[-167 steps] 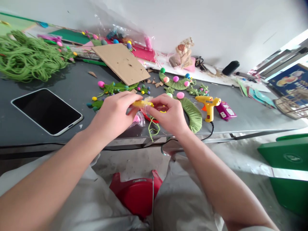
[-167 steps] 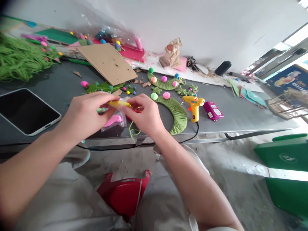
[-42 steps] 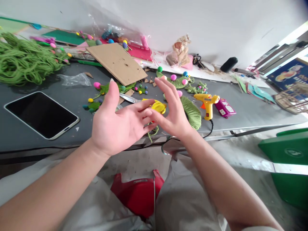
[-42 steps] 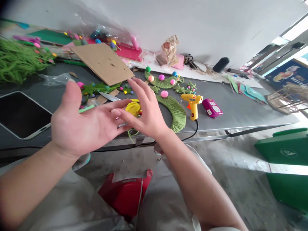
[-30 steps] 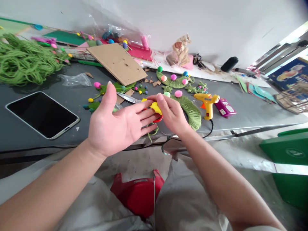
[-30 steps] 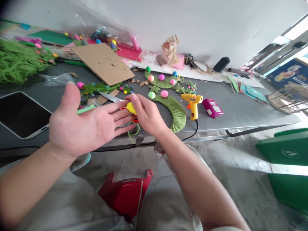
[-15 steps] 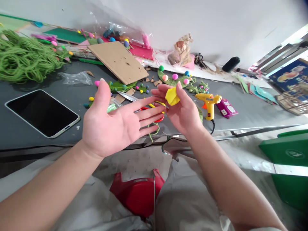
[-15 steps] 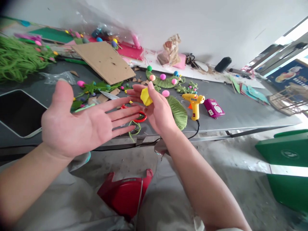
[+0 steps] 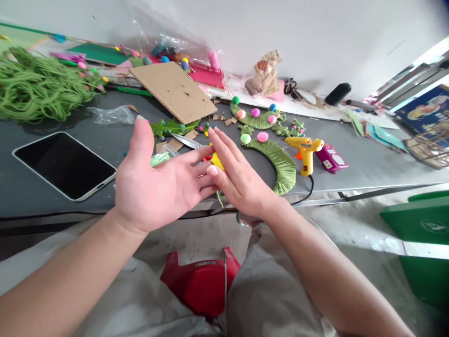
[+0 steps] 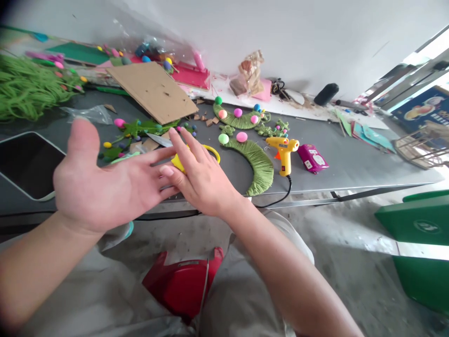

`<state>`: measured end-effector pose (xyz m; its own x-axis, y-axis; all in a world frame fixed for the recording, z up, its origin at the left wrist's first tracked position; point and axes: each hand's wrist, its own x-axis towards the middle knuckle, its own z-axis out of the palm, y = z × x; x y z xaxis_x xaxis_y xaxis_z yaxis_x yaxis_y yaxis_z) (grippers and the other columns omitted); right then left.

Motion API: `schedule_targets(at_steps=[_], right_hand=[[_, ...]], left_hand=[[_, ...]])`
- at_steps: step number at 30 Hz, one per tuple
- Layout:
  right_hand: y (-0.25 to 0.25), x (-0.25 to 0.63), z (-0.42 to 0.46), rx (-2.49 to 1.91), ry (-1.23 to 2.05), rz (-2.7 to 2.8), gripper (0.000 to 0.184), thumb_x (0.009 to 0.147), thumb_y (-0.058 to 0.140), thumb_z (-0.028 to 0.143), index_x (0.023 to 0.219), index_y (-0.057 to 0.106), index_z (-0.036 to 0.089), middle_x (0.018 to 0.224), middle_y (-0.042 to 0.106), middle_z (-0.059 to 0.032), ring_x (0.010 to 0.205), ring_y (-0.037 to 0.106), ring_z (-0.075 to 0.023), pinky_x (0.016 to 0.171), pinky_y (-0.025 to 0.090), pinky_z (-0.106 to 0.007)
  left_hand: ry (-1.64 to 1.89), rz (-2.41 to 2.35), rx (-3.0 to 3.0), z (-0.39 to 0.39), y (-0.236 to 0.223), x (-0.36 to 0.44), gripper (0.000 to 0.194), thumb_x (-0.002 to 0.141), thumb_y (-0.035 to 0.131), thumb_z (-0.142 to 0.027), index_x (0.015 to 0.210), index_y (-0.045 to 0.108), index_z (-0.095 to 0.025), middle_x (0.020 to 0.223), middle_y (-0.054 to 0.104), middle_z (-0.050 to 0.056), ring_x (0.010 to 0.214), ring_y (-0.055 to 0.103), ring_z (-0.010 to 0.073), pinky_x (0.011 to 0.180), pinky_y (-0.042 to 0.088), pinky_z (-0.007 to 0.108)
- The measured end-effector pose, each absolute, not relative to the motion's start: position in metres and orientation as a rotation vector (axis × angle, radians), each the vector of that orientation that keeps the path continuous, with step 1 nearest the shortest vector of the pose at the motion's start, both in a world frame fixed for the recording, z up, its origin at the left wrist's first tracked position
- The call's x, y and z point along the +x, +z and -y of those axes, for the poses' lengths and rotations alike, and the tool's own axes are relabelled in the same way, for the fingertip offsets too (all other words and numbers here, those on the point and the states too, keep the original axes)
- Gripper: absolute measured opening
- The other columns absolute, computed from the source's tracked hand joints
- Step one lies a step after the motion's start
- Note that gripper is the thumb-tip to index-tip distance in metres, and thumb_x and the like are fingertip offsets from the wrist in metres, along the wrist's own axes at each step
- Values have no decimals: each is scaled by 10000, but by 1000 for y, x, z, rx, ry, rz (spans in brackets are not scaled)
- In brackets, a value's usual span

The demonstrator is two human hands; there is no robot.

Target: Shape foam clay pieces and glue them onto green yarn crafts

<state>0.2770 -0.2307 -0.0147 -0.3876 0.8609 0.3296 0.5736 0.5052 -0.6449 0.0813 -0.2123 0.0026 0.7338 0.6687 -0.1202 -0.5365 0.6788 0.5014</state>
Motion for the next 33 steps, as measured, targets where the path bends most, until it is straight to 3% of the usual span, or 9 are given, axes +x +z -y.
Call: schedule_targets(at_steps=[5, 8, 12, 18, 25, 27, 29, 31, 33], right_hand=[[-3, 284, 227, -1069, 1092, 1563, 618, 1106, 323, 617, 1484, 595, 211, 1549, 656, -92, 1466, 605, -247, 1247, 498, -455], [5, 294, 222, -1042, 1289, 1271, 667, 1102, 197, 636, 1375, 680, 266, 1414, 754, -59, 1375, 689, -274, 1122, 602, -508], [12, 299, 221, -1070, 1151, 1369, 705, 1065, 197, 711, 1297, 741, 327, 1360, 783, -50, 1324, 720, -292, 1090, 611, -556], [17, 292, 229, -1148, 994, 1548, 869, 1014, 11, 793, 1536, 578, 393, 1509, 688, -4, 1419, 643, -264, 1150, 577, -531], [18, 285, 250, -1051, 756, 1650, 639, 1119, 152, 602, 1563, 545, 364, 1628, 572, 16, 1569, 484, -274, 1298, 442, -509], [16, 282, 253, -1004, 617, 1815, 589, 1127, 256, 569, 1597, 511, 322, 1682, 509, -19, 1608, 421, -265, 1350, 361, -489], [11, 279, 252, -1024, 462, 2008, 619, 1108, 367, 585, 1625, 481, 263, 1733, 432, -79, 1651, 336, -281, 1386, 262, -503], [2, 277, 247, -1140, 401, 2126, 699, 1069, 440, 650, 1649, 448, 259, 1780, 339, -99, 1683, 244, -325, 1392, 174, -579], [-7, 277, 242, -1237, 480, 2157, 769, 1043, 457, 701, 1684, 385, 282, 1820, 233, -76, 1705, 144, -353, 1377, 138, -641]], left_hand=[[658, -308, 599, 212, 4, 77, 1156, 814, 382, -1006, 1562, 533, -137, 1487, 666, 176, 1510, 506, 397, 1195, 480, 492], [650, -301, 659, 213, 4, 74, 1240, 787, 267, -1053, 1577, 519, -131, 1549, 624, 185, 1598, 382, 411, 1230, 424, 562], [627, -269, 657, 215, 5, 71, 1147, 874, 266, -978, 1601, 485, -118, 1619, 556, 185, 1616, 351, 395, 1256, 387, 546], [616, -264, 649, 215, 2, 70, 1060, 894, 391, -914, 1571, 513, -107, 1612, 565, 193, 1576, 425, 413, 1254, 418, 543], [604, -254, 613, 216, 0, 69, 1022, 904, 401, -897, 1515, 563, -94, 1604, 579, 171, 1580, 418, 401, 1250, 435, 501], [600, -248, 588, 217, 2, 70, 1001, 904, 415, -892, 1480, 601, -94, 1562, 617, 164, 1491, 534, 378, 1201, 492, 469], [612, -237, 543, 218, 5, 73, 947, 898, 470, -878, 1432, 650, -116, 1473, 682, 159, 1217, 708, 302, 1067, 589, 399], [633, -276, 498, 218, 6, 78, 814, 921, 549, -812, 1392, 690, -163, 1357, 744, 134, 877, 725, 192, 888, 639, 322], [674, -410, 489, 217, 3, 83, 553, 982, 649, -621, 1339, 724, -206, 1203, 795, 83, 722, 673, 127, 775, 631, 261]])
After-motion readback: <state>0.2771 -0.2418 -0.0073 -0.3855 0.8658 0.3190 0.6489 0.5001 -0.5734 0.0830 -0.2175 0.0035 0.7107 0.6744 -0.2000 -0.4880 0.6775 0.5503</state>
